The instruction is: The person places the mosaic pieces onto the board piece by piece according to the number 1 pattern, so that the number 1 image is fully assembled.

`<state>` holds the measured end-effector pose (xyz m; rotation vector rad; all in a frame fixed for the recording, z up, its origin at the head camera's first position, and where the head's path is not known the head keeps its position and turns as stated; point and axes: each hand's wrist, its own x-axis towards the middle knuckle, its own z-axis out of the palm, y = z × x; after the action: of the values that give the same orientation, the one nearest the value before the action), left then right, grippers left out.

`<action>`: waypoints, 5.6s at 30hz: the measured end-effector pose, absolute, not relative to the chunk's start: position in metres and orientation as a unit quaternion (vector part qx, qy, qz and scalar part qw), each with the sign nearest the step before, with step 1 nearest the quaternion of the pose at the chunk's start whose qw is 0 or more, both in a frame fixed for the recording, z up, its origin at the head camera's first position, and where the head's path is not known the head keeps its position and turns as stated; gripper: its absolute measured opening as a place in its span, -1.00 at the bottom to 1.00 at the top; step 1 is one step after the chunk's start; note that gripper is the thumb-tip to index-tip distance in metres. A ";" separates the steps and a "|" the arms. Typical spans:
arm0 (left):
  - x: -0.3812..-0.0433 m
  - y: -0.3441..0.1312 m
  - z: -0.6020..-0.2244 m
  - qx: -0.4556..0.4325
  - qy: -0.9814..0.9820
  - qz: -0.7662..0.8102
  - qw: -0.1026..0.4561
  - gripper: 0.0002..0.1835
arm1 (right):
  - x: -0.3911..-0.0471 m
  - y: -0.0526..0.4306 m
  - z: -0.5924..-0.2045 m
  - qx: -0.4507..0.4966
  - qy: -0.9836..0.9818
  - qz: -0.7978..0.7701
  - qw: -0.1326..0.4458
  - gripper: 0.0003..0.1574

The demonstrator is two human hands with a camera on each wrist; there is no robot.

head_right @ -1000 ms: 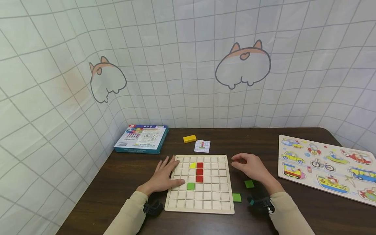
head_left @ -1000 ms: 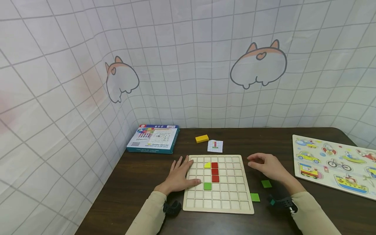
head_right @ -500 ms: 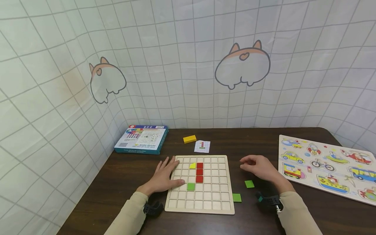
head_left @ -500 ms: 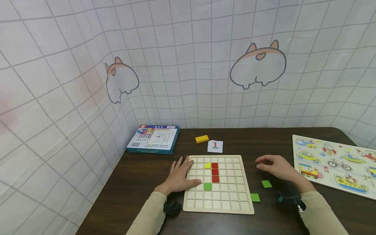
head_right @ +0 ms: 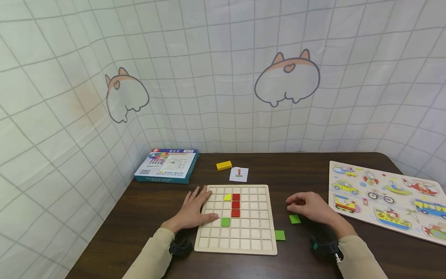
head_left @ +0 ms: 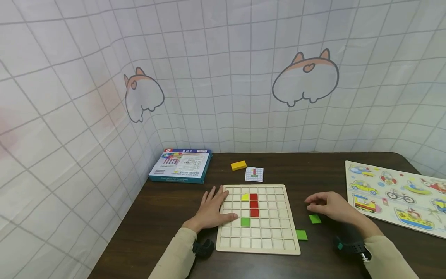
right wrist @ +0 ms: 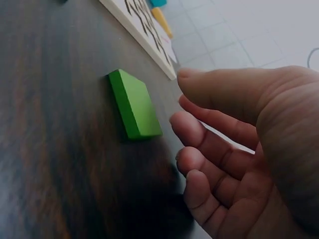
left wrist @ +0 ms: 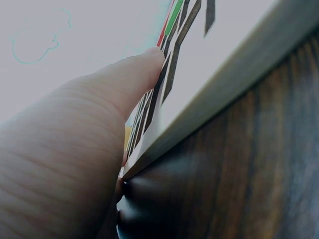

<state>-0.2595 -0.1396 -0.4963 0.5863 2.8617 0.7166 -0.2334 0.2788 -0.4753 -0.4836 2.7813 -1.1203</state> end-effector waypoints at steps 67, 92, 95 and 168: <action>-0.261 -0.139 -0.498 0.187 0.953 0.229 0.070 0.04 | -0.216 0.278 -0.485 -0.187 0.935 -0.298 -0.051 -0.71; -0.257 -0.139 -0.493 0.193 0.949 0.240 0.069 0.03 | -0.220 0.248 -0.483 -0.212 0.899 -0.367 -0.108 -0.71; -0.256 -0.139 -0.493 0.193 0.948 0.241 0.070 0.03 | -0.222 0.241 -0.483 -0.215 0.885 -0.400 -0.099 -0.71; -0.258 -0.139 -0.495 0.196 0.951 0.229 0.064 0.02 | -0.209 0.133 -0.506 -0.272 0.845 -0.457 -0.054 -0.70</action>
<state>-0.2582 -0.1395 -0.4947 0.5916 2.8736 0.6918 -0.2091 0.1334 -0.5057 -0.8853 2.7502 -1.4868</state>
